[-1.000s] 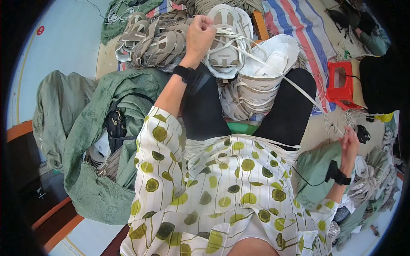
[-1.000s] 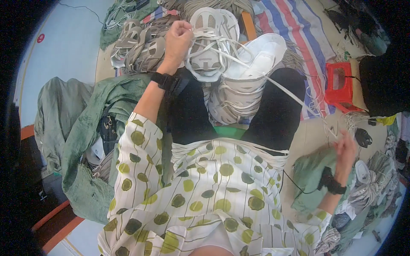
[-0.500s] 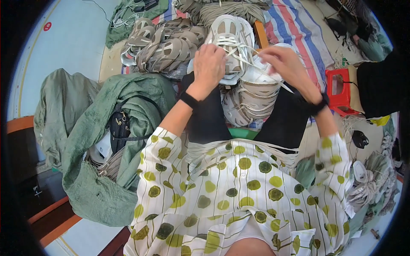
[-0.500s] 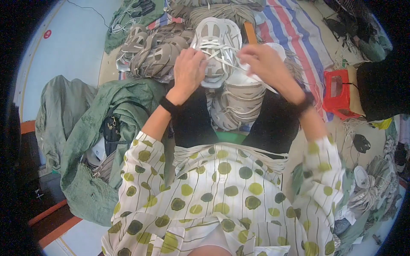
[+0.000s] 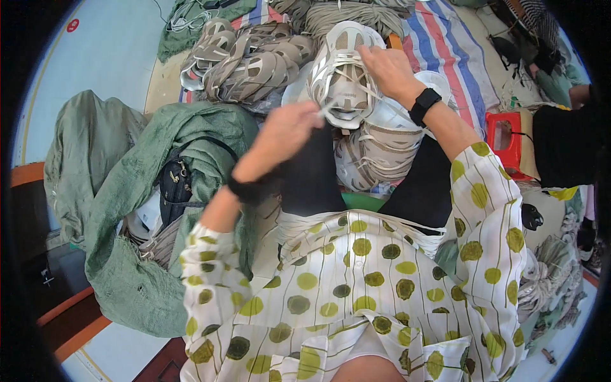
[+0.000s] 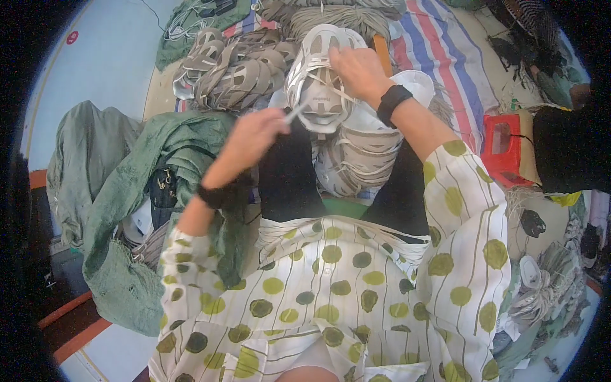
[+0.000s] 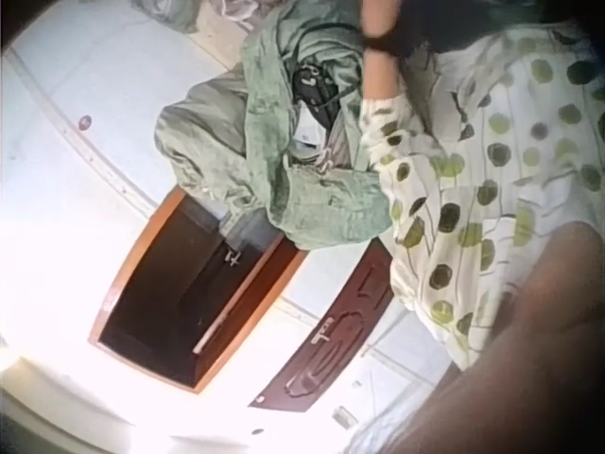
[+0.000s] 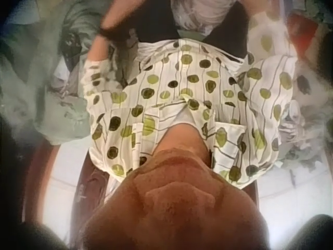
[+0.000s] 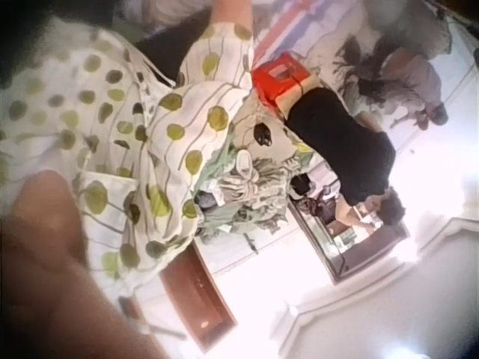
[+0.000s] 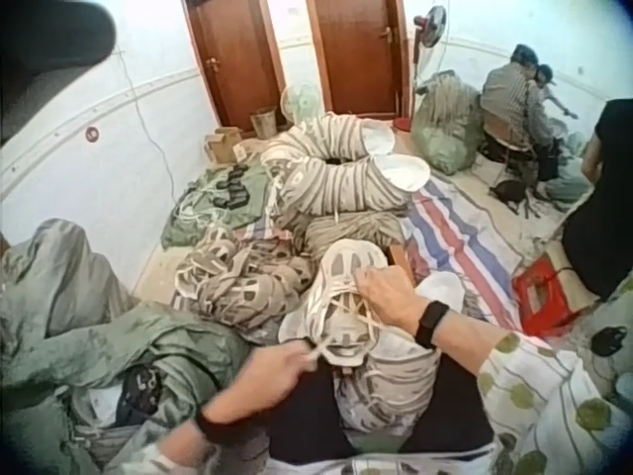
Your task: Lacing a white sneaker by hand.
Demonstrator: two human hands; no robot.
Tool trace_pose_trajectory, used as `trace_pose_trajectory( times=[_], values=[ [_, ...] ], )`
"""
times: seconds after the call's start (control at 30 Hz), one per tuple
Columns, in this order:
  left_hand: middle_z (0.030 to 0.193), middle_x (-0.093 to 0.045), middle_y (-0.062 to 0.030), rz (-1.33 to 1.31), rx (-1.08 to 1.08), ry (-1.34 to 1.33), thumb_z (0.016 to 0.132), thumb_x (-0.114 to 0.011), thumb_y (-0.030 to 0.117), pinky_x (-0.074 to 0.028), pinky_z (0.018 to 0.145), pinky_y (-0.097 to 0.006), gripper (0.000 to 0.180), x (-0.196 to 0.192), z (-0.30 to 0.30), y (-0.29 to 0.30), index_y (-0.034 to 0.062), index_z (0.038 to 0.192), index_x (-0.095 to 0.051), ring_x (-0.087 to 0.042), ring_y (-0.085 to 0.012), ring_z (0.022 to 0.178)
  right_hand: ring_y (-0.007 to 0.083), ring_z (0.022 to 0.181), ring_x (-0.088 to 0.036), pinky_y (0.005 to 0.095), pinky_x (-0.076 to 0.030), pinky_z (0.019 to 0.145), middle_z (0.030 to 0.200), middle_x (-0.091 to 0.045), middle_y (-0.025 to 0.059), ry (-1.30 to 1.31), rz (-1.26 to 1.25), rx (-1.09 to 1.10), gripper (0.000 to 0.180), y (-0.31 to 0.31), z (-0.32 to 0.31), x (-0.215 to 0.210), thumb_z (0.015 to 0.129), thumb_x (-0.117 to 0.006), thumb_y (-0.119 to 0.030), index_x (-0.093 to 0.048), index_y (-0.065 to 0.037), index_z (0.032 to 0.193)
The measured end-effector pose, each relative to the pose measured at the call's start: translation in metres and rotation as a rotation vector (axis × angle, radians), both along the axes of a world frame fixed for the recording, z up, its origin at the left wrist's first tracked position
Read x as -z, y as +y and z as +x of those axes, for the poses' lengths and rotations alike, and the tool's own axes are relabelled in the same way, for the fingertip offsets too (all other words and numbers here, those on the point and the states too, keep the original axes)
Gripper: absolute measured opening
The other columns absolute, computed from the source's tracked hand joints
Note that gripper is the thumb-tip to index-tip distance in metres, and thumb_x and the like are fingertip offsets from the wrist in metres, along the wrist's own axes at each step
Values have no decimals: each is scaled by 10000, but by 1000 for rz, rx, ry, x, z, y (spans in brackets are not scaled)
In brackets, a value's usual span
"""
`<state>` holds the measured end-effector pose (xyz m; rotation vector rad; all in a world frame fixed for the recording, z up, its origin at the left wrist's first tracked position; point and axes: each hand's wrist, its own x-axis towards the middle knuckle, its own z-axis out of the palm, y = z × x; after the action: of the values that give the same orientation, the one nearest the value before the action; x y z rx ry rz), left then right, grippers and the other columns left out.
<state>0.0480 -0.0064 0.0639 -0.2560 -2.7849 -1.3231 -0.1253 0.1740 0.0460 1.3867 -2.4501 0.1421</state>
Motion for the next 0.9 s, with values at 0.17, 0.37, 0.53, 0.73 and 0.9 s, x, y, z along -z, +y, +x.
trace_pose_trajectory(
  times=[0.17,0.37,0.53,0.73,0.9],
  values=[
    [606,-437,64,135,-476,-244,843,-487,215,-262,438,-178,172,-68,42,-117,70,800,-571,-356,-23,512,319,538,-569,412,-435,471,573,-556,157,-43,108,151,136,22,-10,9,739,-493,-79,-453,-31,860],
    [656,-535,10,-160,-810,-243,840,-473,194,-354,499,-202,189,-68,133,-280,36,787,-562,-452,-59,547,248,548,-602,352,-461,485,561,-574,136,-538,1,261,223,18,7,5,770,-508,-207,-549,-12,671],
    [862,-592,-40,-113,-464,-120,839,-490,146,-407,741,-233,211,-34,59,-129,-4,967,-565,-522,-100,819,169,546,-605,355,-459,493,586,-584,137,-1267,-65,375,334,29,22,-17,813,-507,-295,-568,26,747],
    [876,-600,-99,-96,-303,276,783,-547,121,-450,718,-288,205,7,-39,-1,41,970,-568,-582,-191,799,321,705,-590,436,-460,604,708,-591,159,-457,52,277,153,62,19,-13,758,-481,-171,-604,-82,750],
    [779,-517,-104,-615,-271,421,734,-559,114,-440,645,-390,119,24,-83,49,77,842,-527,-548,-262,769,247,666,-602,371,-469,586,695,-591,129,-686,91,210,180,56,30,-33,788,-475,-181,-609,-63,801]
  ],
)
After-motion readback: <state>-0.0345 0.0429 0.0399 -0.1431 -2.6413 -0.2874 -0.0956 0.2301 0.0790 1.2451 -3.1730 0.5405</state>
